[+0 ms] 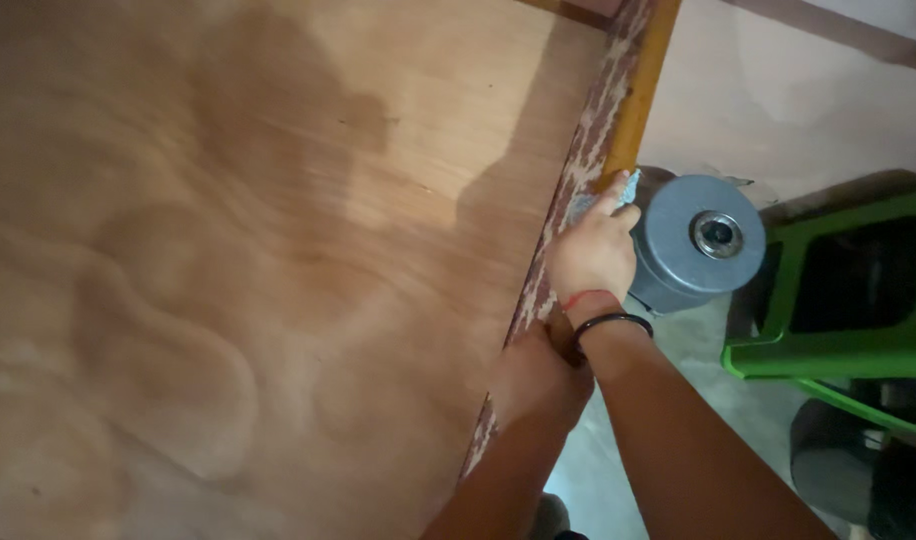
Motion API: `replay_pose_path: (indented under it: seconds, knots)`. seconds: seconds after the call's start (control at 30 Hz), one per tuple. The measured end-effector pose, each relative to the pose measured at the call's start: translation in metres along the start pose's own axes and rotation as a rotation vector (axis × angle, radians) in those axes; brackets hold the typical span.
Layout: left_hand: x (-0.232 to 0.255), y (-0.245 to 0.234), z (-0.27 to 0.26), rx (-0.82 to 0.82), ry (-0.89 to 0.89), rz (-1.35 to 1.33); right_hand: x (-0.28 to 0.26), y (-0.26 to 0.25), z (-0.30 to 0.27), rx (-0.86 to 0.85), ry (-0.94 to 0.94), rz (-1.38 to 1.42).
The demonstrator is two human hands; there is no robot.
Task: The person folds a patterned bedsheet on a wooden bed frame, then uses a small cloth to wipe the edges of the bed frame. The person handles the sheet and cloth by hand without visible tools.
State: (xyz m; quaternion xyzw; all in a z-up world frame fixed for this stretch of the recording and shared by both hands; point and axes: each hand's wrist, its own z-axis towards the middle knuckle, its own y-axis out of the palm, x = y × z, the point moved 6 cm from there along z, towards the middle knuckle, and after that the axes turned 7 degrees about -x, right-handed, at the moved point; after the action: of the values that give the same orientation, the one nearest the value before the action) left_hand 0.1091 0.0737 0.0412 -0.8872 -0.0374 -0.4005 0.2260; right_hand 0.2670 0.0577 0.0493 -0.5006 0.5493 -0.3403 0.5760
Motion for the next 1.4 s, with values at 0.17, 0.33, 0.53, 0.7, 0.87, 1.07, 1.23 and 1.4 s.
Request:
replay_pose_path:
  seconds: [0.17,0.33,0.53,0.7,0.87,1.07,1.23,1.4]
  knots:
    - [0.001,0.000,0.003,-0.010,0.019,0.006,0.004,0.003,0.005,0.016,-0.017,0.028]
    - [-0.001,0.002,0.004,0.010,-0.028,0.033,0.003,0.002,0.009,0.050,-0.050,0.043]
    - [-0.004,0.005,0.002,-0.030,-0.060,0.096,0.000,-0.004,0.016,-0.016,0.014,0.041]
    - [0.000,0.003,0.001,-0.036,-0.146,0.067,-0.005,-0.007,0.038,0.003,0.018,-0.043]
    - [0.028,0.004,0.030,0.016,-0.056,0.044,-0.007,-0.007,0.065,-0.039,0.011,-0.098]
    - [0.060,0.022,0.104,0.114,0.103,0.102,-0.004,0.001,0.108,-0.009,-0.021,-0.088]
    - [0.088,0.029,0.153,0.135,0.134,0.096,-0.002,0.001,0.142,0.072,-0.049,-0.114]
    - [0.101,0.024,0.157,0.050,0.067,0.118,-0.008,-0.004,0.160,-0.032,0.030,-0.102]
